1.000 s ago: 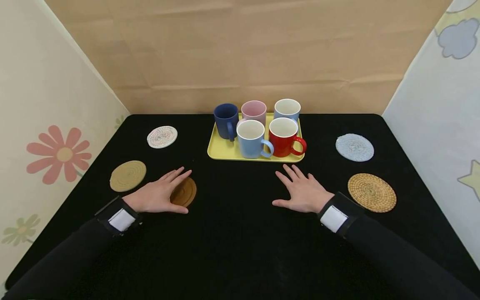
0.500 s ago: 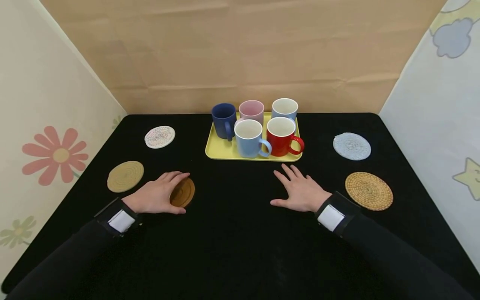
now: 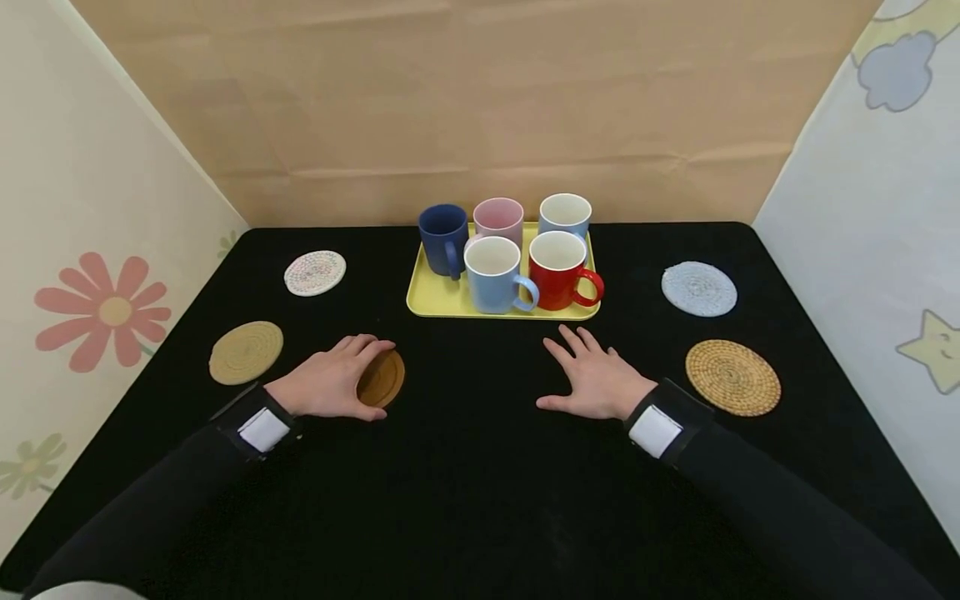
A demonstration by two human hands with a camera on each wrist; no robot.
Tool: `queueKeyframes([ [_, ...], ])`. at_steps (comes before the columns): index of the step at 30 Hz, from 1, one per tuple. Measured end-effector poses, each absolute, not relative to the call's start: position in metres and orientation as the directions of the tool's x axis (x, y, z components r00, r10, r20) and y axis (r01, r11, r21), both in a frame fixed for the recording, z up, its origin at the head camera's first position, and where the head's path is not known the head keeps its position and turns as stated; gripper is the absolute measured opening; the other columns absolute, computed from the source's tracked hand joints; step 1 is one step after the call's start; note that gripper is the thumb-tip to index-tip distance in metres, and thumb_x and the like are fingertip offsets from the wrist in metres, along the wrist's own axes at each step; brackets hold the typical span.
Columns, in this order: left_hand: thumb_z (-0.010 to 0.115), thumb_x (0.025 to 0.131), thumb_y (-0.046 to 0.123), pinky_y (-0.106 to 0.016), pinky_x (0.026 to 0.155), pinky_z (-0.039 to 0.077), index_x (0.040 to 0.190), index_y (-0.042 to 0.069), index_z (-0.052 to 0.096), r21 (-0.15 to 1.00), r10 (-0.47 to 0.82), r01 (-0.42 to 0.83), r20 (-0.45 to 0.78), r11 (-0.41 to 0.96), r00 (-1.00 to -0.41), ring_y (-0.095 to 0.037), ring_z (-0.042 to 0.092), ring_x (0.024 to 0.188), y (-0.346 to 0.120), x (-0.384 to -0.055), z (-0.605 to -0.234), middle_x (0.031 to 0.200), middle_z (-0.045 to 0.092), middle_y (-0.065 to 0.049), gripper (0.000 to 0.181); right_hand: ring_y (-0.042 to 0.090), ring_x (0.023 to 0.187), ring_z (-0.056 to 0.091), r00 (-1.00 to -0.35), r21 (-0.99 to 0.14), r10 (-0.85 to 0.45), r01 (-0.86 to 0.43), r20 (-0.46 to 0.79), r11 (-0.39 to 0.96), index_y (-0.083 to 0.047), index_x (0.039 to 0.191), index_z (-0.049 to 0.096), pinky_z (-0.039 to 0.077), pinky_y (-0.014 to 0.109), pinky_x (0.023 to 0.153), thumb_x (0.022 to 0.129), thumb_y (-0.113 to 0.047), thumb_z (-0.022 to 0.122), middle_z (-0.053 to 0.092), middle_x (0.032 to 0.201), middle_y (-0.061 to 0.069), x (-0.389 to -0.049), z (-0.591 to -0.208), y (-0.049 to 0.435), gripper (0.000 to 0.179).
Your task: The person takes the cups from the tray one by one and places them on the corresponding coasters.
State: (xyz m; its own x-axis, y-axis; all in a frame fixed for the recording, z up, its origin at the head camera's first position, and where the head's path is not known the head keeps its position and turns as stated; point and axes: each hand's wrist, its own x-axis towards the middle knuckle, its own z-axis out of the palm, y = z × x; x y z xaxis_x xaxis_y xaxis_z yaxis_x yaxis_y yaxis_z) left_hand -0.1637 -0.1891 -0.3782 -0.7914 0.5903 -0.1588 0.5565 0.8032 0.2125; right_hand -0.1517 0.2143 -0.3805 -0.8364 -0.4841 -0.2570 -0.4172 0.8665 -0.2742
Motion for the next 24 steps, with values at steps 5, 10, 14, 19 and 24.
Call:
queueKeyframes([
  [5, 0.077, 0.07, 0.059, -0.037, 0.075, 0.052, 0.147, 0.012, 0.035, 0.222, 0.602, 0.565, -0.167, 0.795, -0.781, -0.029, 0.046, 0.115, -0.18, -0.168, -0.377, 0.136, 0.042, -0.015, 0.1, 0.054, 0.138, 0.014, -0.836, -0.286, -0.482, -0.41, -0.262, 0.866, -0.006, 0.152, 0.029, 0.026, 0.073, 0.098, 0.084, -0.069, 0.056, 0.014, 0.156, 0.027, -0.152, -0.379, 0.213, 0.096],
  [10, 0.077, 0.07, 0.059, -0.037, 0.078, 0.051, 0.148, 0.012, 0.035, 0.232, 0.62, 0.58, -0.168, 0.781, -0.767, -0.027, 0.045, 0.116, -0.172, -0.173, -0.378, 0.136, 0.041, -0.014, 0.1, 0.054, 0.138, 0.013, -0.835, -0.292, -0.481, -0.405, -0.266, 0.866, -0.006, 0.152, 0.029, 0.025, 0.073, 0.098, 0.084, -0.069, 0.056, 0.013, 0.156, 0.027, -0.152, -0.379, 0.212, 0.096],
  [14, 0.077, 0.07, 0.058, -0.037, 0.079, 0.051, 0.148, 0.012, 0.034, 0.247, 0.635, 0.591, -0.17, 0.768, -0.754, -0.027, 0.045, 0.116, -0.166, -0.177, -0.378, 0.136, 0.041, -0.013, 0.1, 0.054, 0.138, 0.013, -0.834, -0.293, -0.483, -0.408, -0.265, 0.865, -0.006, 0.152, 0.029, 0.025, 0.073, 0.098, 0.084, -0.069, 0.056, 0.013, 0.156, 0.027, -0.152, -0.379, 0.213, 0.097],
  [19, 0.077, 0.07, 0.06, -0.036, 0.08, 0.051, 0.148, 0.014, 0.034, 0.243, 0.645, 0.602, -0.183, 0.761, -0.742, -0.025, 0.045, 0.116, -0.157, -0.181, -0.378, 0.135, 0.042, -0.012, 0.1, 0.055, 0.137, 0.013, -0.833, -0.299, -0.487, -0.409, -0.263, 0.862, -0.006, 0.152, 0.029, 0.025, 0.074, 0.097, 0.084, -0.069, 0.056, 0.013, 0.156, 0.027, -0.152, -0.38, 0.214, 0.097],
  [24, 0.077, 0.071, 0.06, -0.036, 0.083, 0.05, 0.149, 0.015, 0.033, 0.239, 0.651, 0.608, -0.208, 0.757, -0.73, -0.026, 0.043, 0.12, -0.147, -0.185, -0.376, 0.136, 0.04, -0.011, 0.1, 0.055, 0.137, 0.014, -0.833, -0.299, -0.487, -0.409, -0.262, 0.862, -0.006, 0.152, 0.029, 0.026, 0.074, 0.096, 0.084, -0.069, 0.056, 0.013, 0.156, 0.028, -0.152, -0.38, 0.214, 0.097],
])
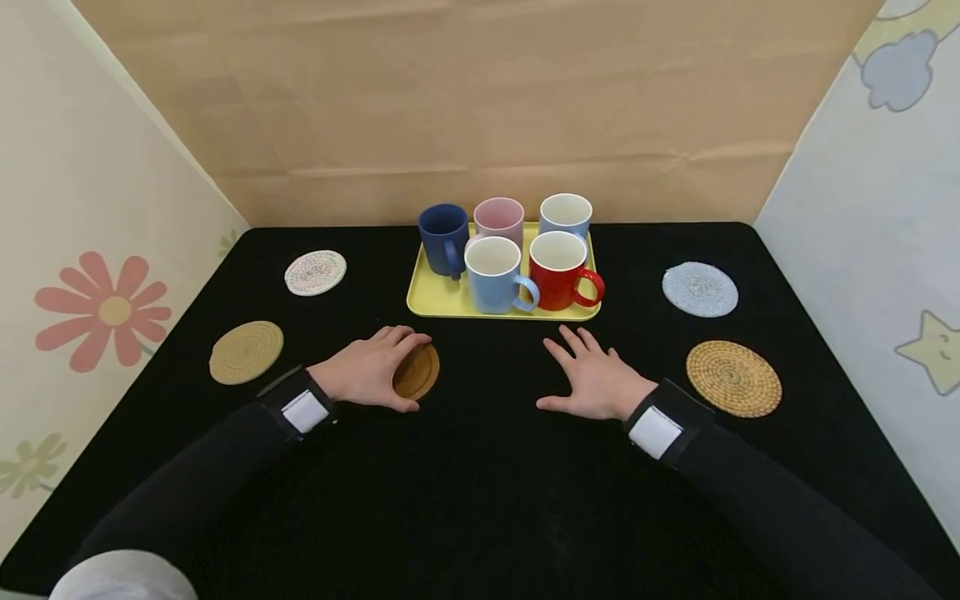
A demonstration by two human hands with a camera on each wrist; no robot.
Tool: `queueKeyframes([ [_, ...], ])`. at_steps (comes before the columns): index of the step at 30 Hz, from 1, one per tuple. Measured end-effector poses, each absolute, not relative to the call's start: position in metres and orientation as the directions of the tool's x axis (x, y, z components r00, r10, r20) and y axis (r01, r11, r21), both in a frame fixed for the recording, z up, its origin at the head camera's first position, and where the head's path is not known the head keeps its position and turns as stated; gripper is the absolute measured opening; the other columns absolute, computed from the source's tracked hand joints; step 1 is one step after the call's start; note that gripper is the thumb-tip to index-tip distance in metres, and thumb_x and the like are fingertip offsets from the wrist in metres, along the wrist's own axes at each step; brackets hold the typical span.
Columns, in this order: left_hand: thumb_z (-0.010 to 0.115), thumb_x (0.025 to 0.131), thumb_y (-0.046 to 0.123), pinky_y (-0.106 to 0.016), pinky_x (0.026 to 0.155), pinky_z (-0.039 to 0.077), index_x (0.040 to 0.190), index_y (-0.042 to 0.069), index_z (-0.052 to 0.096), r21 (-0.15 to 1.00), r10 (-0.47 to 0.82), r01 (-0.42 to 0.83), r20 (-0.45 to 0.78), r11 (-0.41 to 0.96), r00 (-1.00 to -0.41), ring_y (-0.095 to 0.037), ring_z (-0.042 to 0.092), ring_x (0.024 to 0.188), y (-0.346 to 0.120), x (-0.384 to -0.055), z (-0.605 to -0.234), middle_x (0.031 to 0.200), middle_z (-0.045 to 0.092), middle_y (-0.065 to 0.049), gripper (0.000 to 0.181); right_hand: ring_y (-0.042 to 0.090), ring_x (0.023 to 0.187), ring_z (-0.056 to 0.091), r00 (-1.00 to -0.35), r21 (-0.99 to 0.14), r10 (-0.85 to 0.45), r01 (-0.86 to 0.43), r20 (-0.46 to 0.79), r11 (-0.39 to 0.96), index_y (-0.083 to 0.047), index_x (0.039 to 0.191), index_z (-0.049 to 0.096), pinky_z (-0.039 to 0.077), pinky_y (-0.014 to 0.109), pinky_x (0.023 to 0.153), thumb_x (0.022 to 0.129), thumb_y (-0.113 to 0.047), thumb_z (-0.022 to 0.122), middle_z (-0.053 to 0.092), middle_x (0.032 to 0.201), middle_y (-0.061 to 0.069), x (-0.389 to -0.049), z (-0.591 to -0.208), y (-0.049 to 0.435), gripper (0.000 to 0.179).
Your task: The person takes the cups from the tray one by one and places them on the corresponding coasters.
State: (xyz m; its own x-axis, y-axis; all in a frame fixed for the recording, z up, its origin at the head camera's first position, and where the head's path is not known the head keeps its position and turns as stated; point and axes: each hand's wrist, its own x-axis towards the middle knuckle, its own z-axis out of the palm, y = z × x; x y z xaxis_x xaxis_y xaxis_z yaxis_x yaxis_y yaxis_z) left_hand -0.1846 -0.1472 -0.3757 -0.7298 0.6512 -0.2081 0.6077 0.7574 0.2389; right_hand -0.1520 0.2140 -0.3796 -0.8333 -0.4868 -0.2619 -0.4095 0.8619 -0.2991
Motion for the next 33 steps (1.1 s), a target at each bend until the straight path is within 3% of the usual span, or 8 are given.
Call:
queueKeyframes([
  [22, 0.073, 0.072, 0.065, -0.027, 0.081, 0.047, 0.149, 0.02, 0.032, 0.19, 0.675, 0.648, -0.228, 0.738, -0.702, -0.021, 0.04, 0.122, -0.106, -0.196, -0.379, 0.135, 0.039, -0.005, 0.099, 0.055, 0.137, 0.014, -0.835, -0.294, -0.487, -0.412, -0.258, 0.862, -0.006, 0.152, 0.029, 0.026, 0.075, 0.096, 0.084, -0.069, 0.056, 0.015, 0.156, 0.028, -0.153, -0.382, 0.213, 0.097],
  [33, 0.073, 0.072, 0.065, -0.03, 0.083, 0.048, 0.15, 0.02, 0.032, 0.182, 0.687, 0.663, -0.228, 0.726, -0.689, -0.02, 0.04, 0.121, -0.094, -0.198, -0.378, 0.133, 0.041, -0.005, 0.099, 0.055, 0.137, 0.014, -0.836, -0.291, -0.48, -0.406, -0.264, 0.866, -0.005, 0.152, 0.029, 0.025, 0.075, 0.096, 0.084, -0.069, 0.057, 0.014, 0.156, 0.028, -0.152, -0.381, 0.213, 0.097],
])
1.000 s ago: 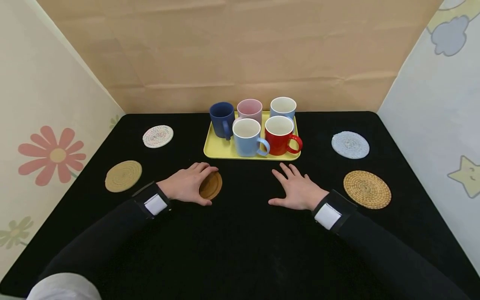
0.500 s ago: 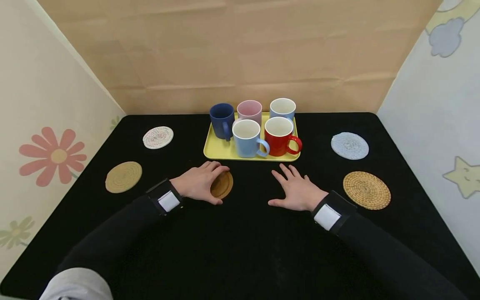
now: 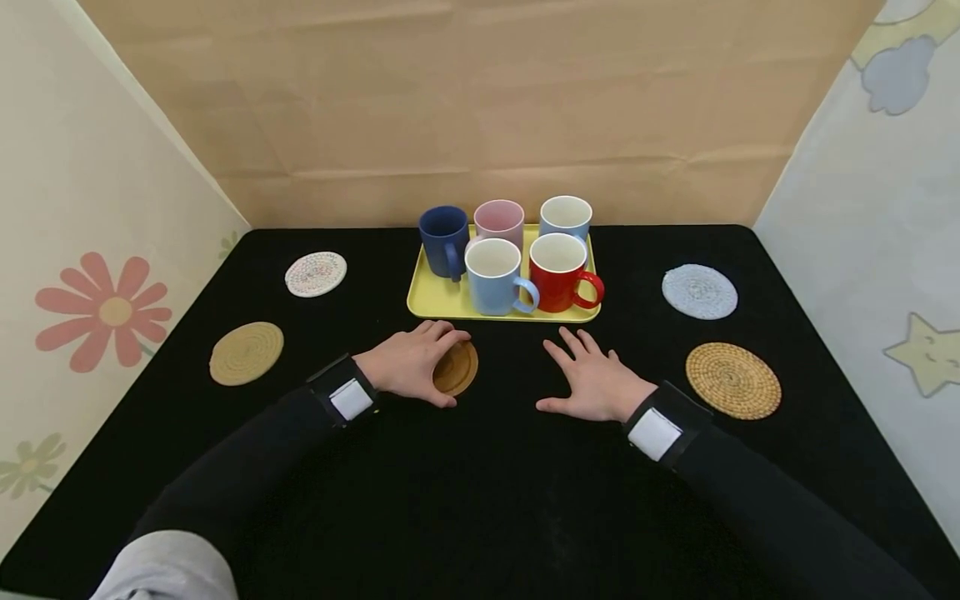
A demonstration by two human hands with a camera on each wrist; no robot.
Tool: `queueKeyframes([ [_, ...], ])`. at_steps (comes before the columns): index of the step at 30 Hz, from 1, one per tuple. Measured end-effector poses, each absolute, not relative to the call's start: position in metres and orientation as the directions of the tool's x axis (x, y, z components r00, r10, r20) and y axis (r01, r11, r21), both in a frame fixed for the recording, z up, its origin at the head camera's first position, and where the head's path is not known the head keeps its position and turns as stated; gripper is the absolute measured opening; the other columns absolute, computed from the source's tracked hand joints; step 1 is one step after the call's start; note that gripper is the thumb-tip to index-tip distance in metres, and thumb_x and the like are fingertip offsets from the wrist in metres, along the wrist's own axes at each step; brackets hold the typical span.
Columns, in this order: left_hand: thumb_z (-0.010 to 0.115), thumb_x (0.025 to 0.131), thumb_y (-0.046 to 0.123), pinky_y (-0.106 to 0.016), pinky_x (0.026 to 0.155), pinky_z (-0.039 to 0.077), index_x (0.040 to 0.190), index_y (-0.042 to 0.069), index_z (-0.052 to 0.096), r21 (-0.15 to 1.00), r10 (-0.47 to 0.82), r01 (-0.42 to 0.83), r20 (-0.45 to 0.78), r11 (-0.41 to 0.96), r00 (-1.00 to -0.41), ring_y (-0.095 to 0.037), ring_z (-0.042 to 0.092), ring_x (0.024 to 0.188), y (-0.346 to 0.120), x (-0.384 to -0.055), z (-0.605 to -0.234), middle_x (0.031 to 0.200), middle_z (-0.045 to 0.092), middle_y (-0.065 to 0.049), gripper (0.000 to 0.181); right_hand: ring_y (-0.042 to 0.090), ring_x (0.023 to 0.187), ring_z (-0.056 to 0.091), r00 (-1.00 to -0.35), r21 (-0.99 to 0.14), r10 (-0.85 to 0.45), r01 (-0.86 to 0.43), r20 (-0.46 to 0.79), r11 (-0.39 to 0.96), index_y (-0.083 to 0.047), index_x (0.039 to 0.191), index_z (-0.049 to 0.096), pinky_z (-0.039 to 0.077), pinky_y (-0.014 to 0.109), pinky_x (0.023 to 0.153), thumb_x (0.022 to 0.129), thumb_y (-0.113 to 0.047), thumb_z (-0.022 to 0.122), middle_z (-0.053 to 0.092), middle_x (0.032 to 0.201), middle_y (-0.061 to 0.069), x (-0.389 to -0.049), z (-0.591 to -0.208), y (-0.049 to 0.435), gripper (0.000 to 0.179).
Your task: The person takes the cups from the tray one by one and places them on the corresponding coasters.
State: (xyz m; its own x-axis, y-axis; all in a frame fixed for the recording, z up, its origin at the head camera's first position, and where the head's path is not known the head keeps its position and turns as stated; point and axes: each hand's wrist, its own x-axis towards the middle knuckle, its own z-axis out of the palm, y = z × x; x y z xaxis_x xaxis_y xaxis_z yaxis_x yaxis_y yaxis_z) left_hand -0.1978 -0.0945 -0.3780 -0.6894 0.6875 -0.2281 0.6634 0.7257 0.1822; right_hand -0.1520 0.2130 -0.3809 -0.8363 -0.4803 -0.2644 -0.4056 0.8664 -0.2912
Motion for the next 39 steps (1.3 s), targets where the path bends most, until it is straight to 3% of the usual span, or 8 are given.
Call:
queueKeyframes([
  [39, 0.073, 0.073, 0.064, -0.029, 0.089, 0.046, 0.151, 0.021, 0.03, 0.212, 0.728, 0.698, -0.26, 0.684, -0.634, -0.02, 0.037, 0.125, -0.0853, -0.2041, -0.3752, 0.141, 0.038, -0.006, 0.099, 0.055, 0.137, 0.013, -0.835, -0.284, -0.484, -0.412, -0.261, 0.866, -0.006, 0.152, 0.029, 0.025, 0.075, 0.095, 0.084, -0.07, 0.056, 0.015, 0.155, 0.028, -0.1528, -0.3818, 0.213, 0.097],
])
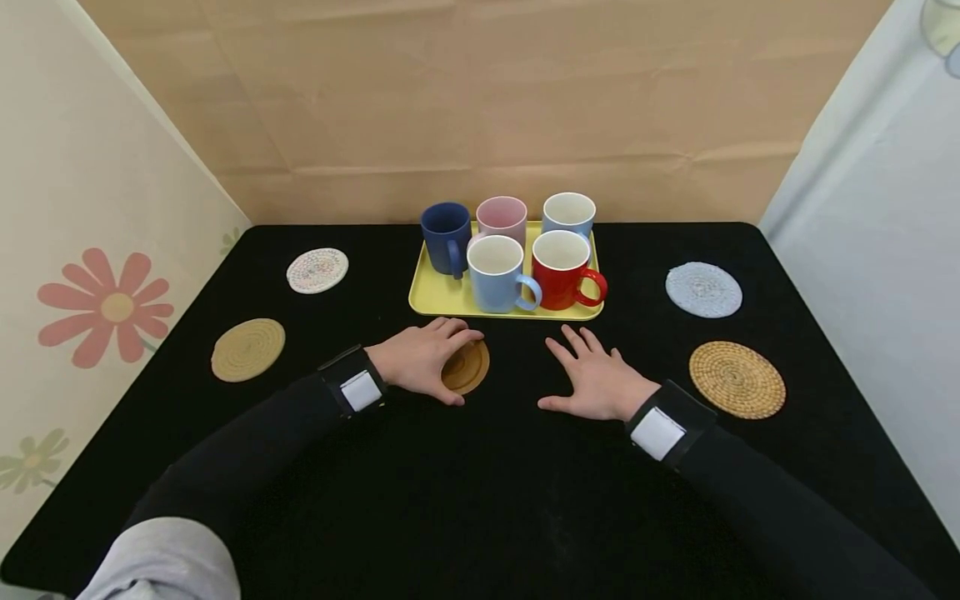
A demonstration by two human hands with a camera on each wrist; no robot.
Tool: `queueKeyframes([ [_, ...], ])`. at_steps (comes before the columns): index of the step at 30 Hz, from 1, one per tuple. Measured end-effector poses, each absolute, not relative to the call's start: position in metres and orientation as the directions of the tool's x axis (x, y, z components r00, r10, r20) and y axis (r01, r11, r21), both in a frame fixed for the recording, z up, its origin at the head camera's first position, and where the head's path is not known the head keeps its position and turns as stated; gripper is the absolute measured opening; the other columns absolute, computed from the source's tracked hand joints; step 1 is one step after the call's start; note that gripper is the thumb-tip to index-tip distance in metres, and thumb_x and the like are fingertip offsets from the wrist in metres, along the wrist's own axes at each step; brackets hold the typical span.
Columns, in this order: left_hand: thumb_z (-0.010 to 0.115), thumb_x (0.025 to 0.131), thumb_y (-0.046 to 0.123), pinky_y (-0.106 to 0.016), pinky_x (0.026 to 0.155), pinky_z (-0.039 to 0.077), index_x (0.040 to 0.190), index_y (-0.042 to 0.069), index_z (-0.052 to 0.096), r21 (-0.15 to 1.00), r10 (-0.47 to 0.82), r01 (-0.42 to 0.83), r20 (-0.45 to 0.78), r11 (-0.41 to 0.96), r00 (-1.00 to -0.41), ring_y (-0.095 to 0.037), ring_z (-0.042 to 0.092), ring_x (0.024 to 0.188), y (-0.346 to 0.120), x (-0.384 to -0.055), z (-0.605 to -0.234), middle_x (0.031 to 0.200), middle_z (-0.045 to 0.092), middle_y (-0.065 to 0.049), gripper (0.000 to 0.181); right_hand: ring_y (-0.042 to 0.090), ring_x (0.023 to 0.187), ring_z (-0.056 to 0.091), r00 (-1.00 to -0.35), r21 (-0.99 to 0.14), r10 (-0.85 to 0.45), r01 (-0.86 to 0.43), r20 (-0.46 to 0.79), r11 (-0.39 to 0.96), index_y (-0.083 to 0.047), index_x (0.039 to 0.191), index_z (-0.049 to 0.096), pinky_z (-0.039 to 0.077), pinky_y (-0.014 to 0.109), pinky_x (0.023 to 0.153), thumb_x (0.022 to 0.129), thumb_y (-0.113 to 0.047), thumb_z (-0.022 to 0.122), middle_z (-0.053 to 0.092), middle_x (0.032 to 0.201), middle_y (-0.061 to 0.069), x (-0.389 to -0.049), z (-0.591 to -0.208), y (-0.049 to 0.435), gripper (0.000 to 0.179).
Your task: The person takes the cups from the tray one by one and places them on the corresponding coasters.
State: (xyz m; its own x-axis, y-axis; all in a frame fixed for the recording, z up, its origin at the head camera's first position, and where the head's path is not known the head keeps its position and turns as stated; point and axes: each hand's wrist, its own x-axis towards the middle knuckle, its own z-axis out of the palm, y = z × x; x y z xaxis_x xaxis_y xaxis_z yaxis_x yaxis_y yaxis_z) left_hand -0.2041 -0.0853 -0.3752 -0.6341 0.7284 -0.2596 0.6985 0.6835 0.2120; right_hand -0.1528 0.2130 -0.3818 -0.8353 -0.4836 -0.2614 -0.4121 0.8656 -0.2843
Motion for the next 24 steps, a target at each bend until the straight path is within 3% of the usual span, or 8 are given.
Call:
queueKeyframes([
  [7, 0.07, 0.072, 0.07, -0.04, 0.103, 0.038, 0.154, 0.023, 0.024, 0.239, 0.74, 0.7, -0.216, 0.673, -0.637, -0.026, 0.028, 0.139, -0.094, -0.204, -0.377, 0.156, 0.023, -0.01, 0.106, 0.055, 0.137, 0.013, -0.835, -0.286, -0.481, -0.409, -0.265, 0.867, -0.006, 0.152, 0.029, 0.025, 0.075, 0.096, 0.084, -0.071, 0.055, 0.014, 0.156, 0.028, -0.154, -0.384, 0.214, 0.098],
  [13, 0.07, 0.07, 0.073, -0.044, 0.108, 0.033, 0.156, 0.024, 0.018, 0.271, 0.739, 0.691, -0.153, 0.67, -0.656, -0.029, 0.024, 0.141, -0.113, -0.199, -0.376, 0.159, 0.015, -0.013, 0.111, 0.055, 0.137, 0.014, -0.837, -0.286, -0.476, -0.403, -0.269, 0.87, -0.006, 0.152, 0.029, 0.025, 0.075, 0.096, 0.084, -0.07, 0.056, 0.015, 0.156, 0.028, -0.153, -0.385, 0.214, 0.098],
  [24, 0.068, 0.07, 0.075, -0.049, 0.105, 0.035, 0.155, 0.017, 0.022, 0.287, 0.644, 0.585, -0.193, 0.759, -0.74, -0.033, 0.03, 0.138, -0.157, -0.191, -0.378, 0.154, 0.026, -0.017, 0.113, 0.052, 0.138, 0.015, -0.832, -0.288, -0.491, -0.418, -0.26, 0.861, -0.006, 0.151, 0.031, 0.027, 0.072, 0.097, 0.085, -0.07, 0.055, 0.015, 0.156, 0.027, -0.154, -0.382, 0.217, 0.095],
])
